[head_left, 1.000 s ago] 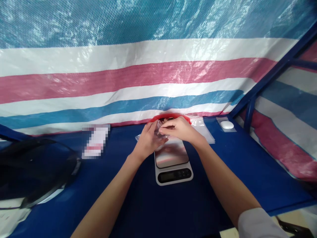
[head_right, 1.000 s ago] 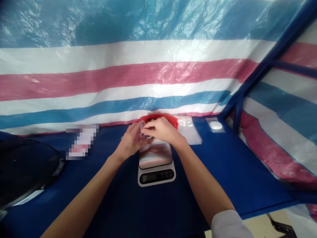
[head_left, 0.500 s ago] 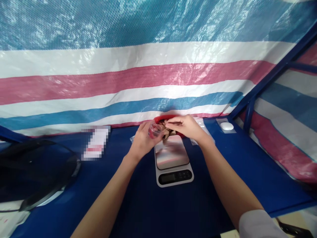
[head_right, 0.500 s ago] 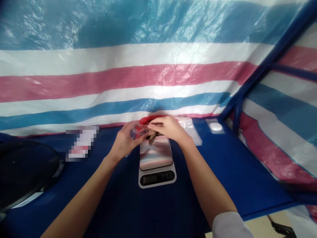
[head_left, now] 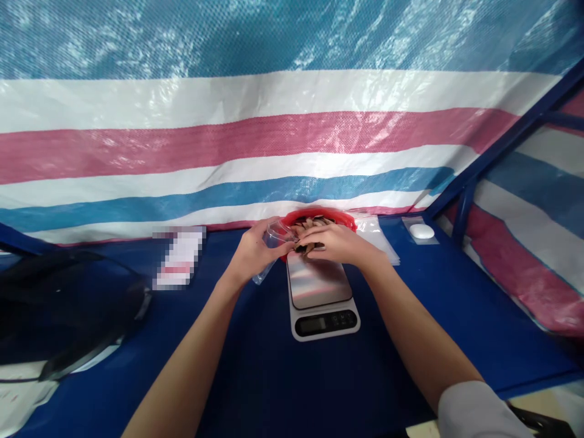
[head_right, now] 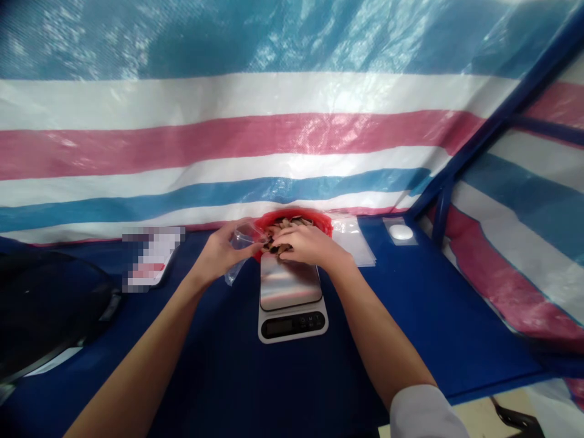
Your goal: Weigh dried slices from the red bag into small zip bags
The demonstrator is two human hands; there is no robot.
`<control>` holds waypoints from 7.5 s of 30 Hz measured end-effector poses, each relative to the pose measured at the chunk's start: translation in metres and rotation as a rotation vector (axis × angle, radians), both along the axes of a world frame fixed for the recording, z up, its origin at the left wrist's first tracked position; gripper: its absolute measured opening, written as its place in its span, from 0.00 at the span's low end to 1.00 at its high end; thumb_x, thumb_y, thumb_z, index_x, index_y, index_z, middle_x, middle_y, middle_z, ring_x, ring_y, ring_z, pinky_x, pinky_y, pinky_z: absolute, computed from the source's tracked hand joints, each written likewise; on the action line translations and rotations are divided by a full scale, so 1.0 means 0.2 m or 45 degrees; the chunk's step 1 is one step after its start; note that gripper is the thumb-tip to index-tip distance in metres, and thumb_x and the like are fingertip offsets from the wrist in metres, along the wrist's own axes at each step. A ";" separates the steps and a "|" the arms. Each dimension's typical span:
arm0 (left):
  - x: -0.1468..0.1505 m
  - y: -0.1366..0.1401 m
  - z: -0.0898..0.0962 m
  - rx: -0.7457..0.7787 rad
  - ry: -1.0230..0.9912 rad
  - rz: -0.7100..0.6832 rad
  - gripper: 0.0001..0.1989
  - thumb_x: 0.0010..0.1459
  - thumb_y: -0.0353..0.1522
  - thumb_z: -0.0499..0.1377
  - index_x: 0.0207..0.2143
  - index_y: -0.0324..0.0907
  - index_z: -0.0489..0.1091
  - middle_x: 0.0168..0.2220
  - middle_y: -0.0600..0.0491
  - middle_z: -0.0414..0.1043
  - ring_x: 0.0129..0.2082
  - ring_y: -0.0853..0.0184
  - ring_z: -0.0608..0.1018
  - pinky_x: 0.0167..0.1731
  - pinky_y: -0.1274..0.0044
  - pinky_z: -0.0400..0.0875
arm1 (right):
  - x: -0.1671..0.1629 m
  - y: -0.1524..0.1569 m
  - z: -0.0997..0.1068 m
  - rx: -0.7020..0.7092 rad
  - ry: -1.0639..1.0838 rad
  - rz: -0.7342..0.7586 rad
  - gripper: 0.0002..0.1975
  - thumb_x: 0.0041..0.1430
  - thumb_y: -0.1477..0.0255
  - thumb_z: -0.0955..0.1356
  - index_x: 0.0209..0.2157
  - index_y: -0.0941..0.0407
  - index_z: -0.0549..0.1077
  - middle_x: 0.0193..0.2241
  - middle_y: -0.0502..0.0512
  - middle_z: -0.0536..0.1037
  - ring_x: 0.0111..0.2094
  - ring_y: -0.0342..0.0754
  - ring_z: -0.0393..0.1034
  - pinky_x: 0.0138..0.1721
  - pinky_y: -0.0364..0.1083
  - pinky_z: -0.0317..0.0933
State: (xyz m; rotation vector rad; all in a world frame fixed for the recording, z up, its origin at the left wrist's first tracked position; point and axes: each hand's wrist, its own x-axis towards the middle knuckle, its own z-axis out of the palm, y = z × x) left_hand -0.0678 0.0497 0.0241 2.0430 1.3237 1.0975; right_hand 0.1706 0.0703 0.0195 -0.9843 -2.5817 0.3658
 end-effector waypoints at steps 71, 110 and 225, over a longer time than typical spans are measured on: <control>0.14 -0.04 -0.12 0.174 -0.050 -0.185 0.30 0.54 0.35 0.68 0.59 0.43 0.68 0.57 0.43 0.73 0.57 0.54 0.77 0.58 0.61 0.71 | 0.00 -0.06 0.11 -0.223 0.738 -0.071 0.07 0.60 0.68 0.73 0.39 0.52 0.84 0.38 0.50 0.85 0.37 0.49 0.80 0.42 0.46 0.74; 0.16 -0.07 -0.11 0.232 -0.104 -0.169 0.27 0.57 0.41 0.67 0.58 0.44 0.71 0.50 0.45 0.77 0.46 0.59 0.81 0.46 0.68 0.79 | 0.00 -0.01 0.05 -0.306 0.513 -0.191 0.05 0.57 0.70 0.74 0.34 0.53 0.85 0.30 0.49 0.84 0.32 0.46 0.76 0.36 0.43 0.65; 0.14 -0.03 -0.09 0.107 -0.195 -0.207 0.27 0.53 0.36 0.70 0.55 0.42 0.73 0.52 0.45 0.78 0.51 0.55 0.80 0.54 0.64 0.73 | -0.05 -0.07 0.13 -0.106 0.502 -0.074 0.10 0.61 0.75 0.72 0.41 0.48 0.83 0.44 0.47 0.84 0.47 0.50 0.79 0.52 0.44 0.71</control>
